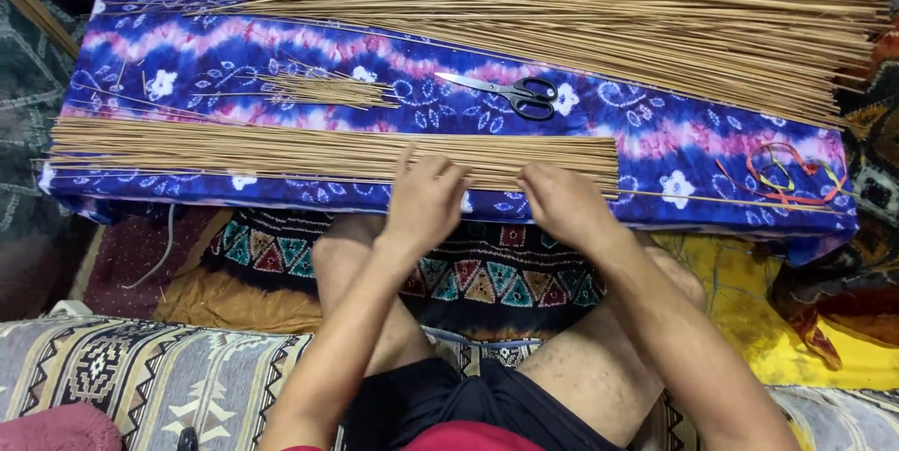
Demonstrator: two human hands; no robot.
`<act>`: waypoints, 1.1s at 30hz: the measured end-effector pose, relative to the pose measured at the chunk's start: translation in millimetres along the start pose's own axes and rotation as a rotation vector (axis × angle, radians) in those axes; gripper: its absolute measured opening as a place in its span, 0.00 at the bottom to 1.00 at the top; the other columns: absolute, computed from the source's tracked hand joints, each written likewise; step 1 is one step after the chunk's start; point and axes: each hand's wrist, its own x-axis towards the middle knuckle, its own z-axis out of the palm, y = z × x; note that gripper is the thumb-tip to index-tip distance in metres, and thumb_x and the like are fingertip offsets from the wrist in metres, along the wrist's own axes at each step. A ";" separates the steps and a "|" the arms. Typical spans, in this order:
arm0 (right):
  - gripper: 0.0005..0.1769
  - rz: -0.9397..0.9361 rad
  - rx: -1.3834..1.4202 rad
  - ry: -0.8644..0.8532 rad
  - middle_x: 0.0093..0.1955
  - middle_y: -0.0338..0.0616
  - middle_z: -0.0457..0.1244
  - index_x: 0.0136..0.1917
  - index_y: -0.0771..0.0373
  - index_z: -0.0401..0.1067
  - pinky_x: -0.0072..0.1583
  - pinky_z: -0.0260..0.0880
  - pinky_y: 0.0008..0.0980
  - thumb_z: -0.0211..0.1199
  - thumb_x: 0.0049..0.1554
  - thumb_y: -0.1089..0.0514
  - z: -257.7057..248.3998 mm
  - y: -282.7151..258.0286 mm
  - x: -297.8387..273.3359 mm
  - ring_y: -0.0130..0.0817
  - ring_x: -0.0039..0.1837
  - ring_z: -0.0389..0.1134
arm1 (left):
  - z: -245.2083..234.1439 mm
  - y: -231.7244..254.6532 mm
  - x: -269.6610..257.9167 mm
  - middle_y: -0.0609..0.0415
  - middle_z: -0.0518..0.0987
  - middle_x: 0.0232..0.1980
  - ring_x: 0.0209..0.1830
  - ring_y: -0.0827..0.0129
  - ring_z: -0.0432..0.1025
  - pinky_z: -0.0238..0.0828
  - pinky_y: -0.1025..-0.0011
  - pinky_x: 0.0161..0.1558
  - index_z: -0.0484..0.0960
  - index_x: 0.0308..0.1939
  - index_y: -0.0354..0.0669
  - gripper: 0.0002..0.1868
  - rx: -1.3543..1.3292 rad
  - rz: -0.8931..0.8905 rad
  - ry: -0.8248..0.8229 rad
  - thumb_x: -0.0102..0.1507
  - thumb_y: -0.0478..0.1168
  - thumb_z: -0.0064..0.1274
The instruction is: Organizing and trimming long bamboo sticks on a low table while sitting on the floor.
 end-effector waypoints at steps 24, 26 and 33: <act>0.11 -0.023 -0.093 0.143 0.45 0.45 0.68 0.54 0.55 0.75 0.51 0.73 0.47 0.53 0.64 0.53 17.1 7.7 -3.2 0.49 0.51 0.74 | 2.3 7.9 6.4 0.60 0.76 0.36 0.42 0.63 0.77 0.59 0.44 0.66 0.83 0.41 0.54 0.03 0.013 0.046 0.002 0.64 0.39 0.59; 0.10 -0.025 -0.096 0.164 0.44 0.45 0.68 0.53 0.54 0.74 0.50 0.73 0.47 0.54 0.64 0.52 6.4 -17.5 -2.3 0.48 0.50 0.74 | 13.0 14.1 6.7 0.60 0.76 0.36 0.42 0.65 0.77 0.61 0.47 0.67 0.83 0.41 0.55 0.03 0.021 0.063 0.012 0.64 0.40 0.59; 0.10 0.070 -0.148 0.192 0.46 0.38 0.69 0.56 0.51 0.77 0.55 0.69 0.41 0.57 0.64 0.54 -20.2 34.7 -33.6 0.42 0.53 0.74 | 16.5 -38.2 -4.6 0.63 0.76 0.36 0.44 0.66 0.77 0.63 0.52 0.65 0.84 0.40 0.57 0.01 0.055 -0.009 -0.007 0.66 0.43 0.58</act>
